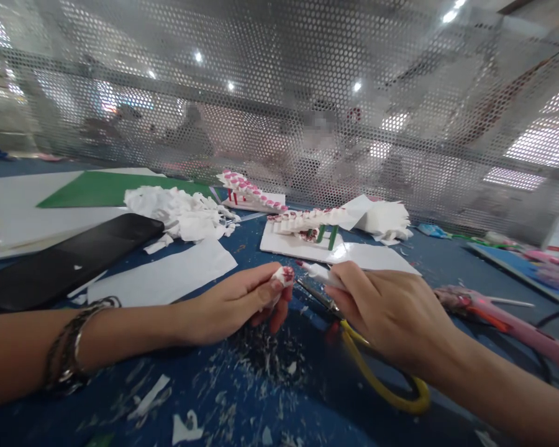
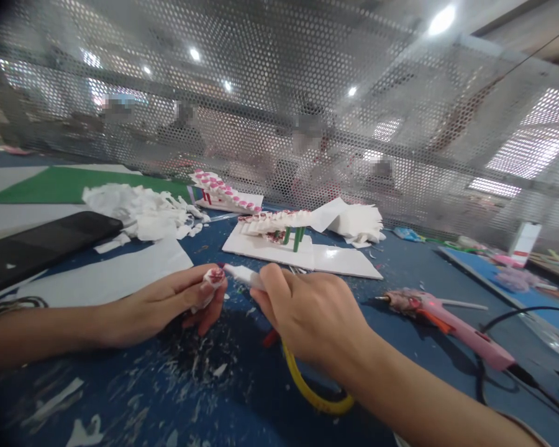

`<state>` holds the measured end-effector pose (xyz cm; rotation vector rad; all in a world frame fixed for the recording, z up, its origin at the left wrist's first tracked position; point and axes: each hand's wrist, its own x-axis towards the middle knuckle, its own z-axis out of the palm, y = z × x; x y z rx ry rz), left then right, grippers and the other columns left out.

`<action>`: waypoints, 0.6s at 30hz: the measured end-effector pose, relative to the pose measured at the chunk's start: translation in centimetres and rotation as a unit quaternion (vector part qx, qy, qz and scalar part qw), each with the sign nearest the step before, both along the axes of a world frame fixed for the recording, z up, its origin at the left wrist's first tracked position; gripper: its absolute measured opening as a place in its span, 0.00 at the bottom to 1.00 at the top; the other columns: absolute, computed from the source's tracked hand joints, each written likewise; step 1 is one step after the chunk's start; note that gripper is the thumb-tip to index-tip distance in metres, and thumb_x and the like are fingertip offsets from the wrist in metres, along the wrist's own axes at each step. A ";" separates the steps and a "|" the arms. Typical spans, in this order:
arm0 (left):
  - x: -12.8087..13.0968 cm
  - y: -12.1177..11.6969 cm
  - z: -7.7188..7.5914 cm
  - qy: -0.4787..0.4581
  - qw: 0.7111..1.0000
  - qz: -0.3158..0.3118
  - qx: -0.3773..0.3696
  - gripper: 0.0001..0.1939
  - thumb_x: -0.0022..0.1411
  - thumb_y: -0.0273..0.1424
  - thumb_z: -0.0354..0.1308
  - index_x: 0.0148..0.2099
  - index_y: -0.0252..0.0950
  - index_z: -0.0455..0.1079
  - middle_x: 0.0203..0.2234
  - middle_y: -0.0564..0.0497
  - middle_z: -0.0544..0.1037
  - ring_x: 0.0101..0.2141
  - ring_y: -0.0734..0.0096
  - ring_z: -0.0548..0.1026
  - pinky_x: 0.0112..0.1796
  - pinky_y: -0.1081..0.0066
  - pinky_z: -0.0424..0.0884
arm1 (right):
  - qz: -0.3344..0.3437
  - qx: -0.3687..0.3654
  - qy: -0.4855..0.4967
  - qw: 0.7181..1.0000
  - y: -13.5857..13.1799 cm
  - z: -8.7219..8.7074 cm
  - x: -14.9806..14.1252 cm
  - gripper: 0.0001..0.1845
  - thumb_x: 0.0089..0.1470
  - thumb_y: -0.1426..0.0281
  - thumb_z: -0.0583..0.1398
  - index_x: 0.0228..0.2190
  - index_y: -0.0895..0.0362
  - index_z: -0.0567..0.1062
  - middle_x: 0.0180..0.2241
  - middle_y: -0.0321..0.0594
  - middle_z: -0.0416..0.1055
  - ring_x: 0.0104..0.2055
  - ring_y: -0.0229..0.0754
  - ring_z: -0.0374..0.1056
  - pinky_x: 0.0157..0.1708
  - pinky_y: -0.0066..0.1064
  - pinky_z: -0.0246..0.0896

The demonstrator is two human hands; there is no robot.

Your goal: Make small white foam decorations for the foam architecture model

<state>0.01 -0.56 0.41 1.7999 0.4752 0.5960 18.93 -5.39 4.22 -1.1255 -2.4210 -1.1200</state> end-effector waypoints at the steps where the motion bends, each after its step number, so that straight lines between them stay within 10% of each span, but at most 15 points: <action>1: 0.0 0.0 0.0 0.003 1.000 -0.006 -0.003 0.12 0.64 0.33 0.35 0.32 0.35 0.55 0.20 0.57 0.65 0.20 0.79 0.57 0.24 0.77 0.57 | 0.014 -0.008 -0.004 1.000 0.0 0.0 0.0 0.21 0.59 0.68 0.38 0.20 0.57 0.61 0.08 0.31 0.60 0.09 0.32 0.54 0.14 0.26 0.35; 18: 0.0 -0.1 0.1 0.010 1.000 -0.016 0.001 0.12 0.64 0.33 0.36 0.30 0.35 0.55 0.18 0.57 0.67 0.20 0.80 0.60 0.23 0.78 0.58 | 0.004 0.020 -0.055 0.998 0.0 -0.5 0.0 0.21 0.59 0.68 0.37 0.19 0.56 0.59 0.06 0.32 0.58 0.08 0.33 0.51 0.15 0.28 0.31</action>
